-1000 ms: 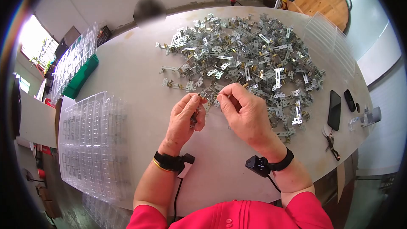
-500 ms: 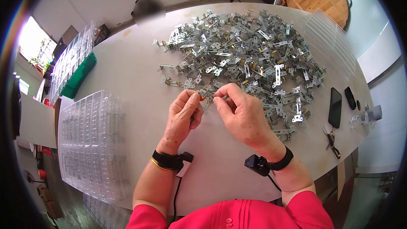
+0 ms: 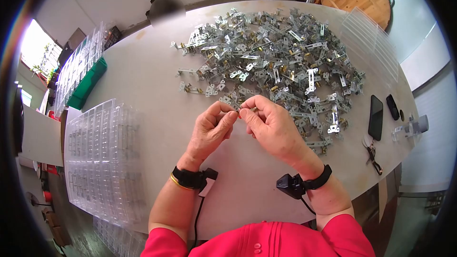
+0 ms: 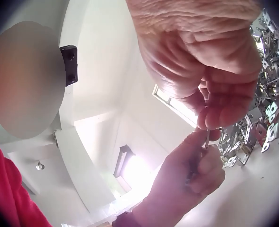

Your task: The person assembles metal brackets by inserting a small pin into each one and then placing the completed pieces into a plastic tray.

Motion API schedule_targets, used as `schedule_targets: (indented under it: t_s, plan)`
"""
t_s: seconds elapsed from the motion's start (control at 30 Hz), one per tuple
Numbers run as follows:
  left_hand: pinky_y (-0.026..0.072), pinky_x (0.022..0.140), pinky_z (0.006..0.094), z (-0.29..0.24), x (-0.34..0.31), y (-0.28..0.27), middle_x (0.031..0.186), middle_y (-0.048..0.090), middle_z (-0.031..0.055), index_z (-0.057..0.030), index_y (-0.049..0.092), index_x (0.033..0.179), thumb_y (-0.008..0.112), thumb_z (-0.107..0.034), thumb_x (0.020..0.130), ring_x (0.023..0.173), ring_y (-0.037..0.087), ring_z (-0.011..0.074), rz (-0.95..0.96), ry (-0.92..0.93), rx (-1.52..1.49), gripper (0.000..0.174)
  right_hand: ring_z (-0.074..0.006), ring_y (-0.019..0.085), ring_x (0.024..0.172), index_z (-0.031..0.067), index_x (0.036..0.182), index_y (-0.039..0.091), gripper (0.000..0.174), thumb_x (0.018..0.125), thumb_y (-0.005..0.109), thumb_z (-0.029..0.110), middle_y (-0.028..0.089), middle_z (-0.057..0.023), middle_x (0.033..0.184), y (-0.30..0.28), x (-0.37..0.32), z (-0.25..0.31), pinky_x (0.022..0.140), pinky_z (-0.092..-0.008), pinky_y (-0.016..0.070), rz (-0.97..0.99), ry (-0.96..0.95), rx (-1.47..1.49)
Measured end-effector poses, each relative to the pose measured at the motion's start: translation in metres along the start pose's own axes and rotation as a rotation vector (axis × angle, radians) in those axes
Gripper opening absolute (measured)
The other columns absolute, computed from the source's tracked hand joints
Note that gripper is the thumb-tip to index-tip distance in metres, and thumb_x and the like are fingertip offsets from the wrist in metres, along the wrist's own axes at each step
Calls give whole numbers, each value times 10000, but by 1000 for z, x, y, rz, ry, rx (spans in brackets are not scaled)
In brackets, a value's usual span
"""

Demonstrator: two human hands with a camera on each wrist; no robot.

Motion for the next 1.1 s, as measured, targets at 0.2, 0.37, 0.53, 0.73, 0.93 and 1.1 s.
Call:
schedule_targets:
  t_s: [0.2, 0.37, 0.53, 0.73, 0.93, 1.1]
  plan:
    - [349, 533, 208, -2, -2, 3, 651, 495, -72, -40, 586, 968, 646, -218, 1021, 591, 440, 17, 64, -9, 55, 195, -53, 541, 715, 56, 1038, 654, 113, 995, 648, 160, 573, 5, 830, -5, -3, 0, 626, -235, 449, -121, -235, -412]
    - [331, 484, 211, -9, -4, 7, 635, 506, -51, -50, 597, 978, 609, -229, 1041, 540, 438, 30, 102, -54, -9, 191, -17, 509, 735, 66, 1047, 655, 91, 1003, 651, 146, 535, 45, 816, -5, -3, 4, 641, -197, 427, -235, -310, -172]
    - [290, 412, 226, -5, 1, -8, 594, 491, -18, -66, 585, 1001, 540, -267, 1071, 443, 385, 61, 26, -118, -313, 218, 2, 504, 672, 81, 1051, 654, 100, 1027, 629, 174, 576, 67, 775, -11, -6, 9, 597, -179, 441, -185, -100, -58]
    - [281, 403, 231, -1, 2, -11, 548, 469, 4, -68, 573, 1017, 501, -305, 1085, 404, 349, 76, -14, -151, -464, 257, -28, 495, 598, 54, 1037, 655, 98, 1002, 648, 145, 601, 28, 695, -1, -2, -11, 525, -234, 405, -172, -177, -159]
    - [280, 412, 210, -1, 2, -13, 639, 493, -29, -67, 589, 1013, 556, -276, 1066, 462, 415, 54, 26, -138, -509, 219, -46, 490, 599, 40, 1044, 655, 106, 989, 653, 131, 626, -5, 709, 1, -3, -9, 539, -249, 418, -175, -166, -210]
    - [271, 406, 225, -2, 2, -10, 556, 472, -4, -78, 570, 1007, 522, -295, 1078, 416, 364, 72, -13, -121, -398, 234, -78, 521, 605, 33, 1045, 653, 121, 983, 651, 136, 654, -40, 728, 1, -3, -7, 564, -272, 446, -185, -157, -235]
Point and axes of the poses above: each hand's wrist, its own x-axis towards the middle knuckle, its own y-axis out of the palm, z = x × y, the point moved 1 cm from there along x, towards the middle knuckle
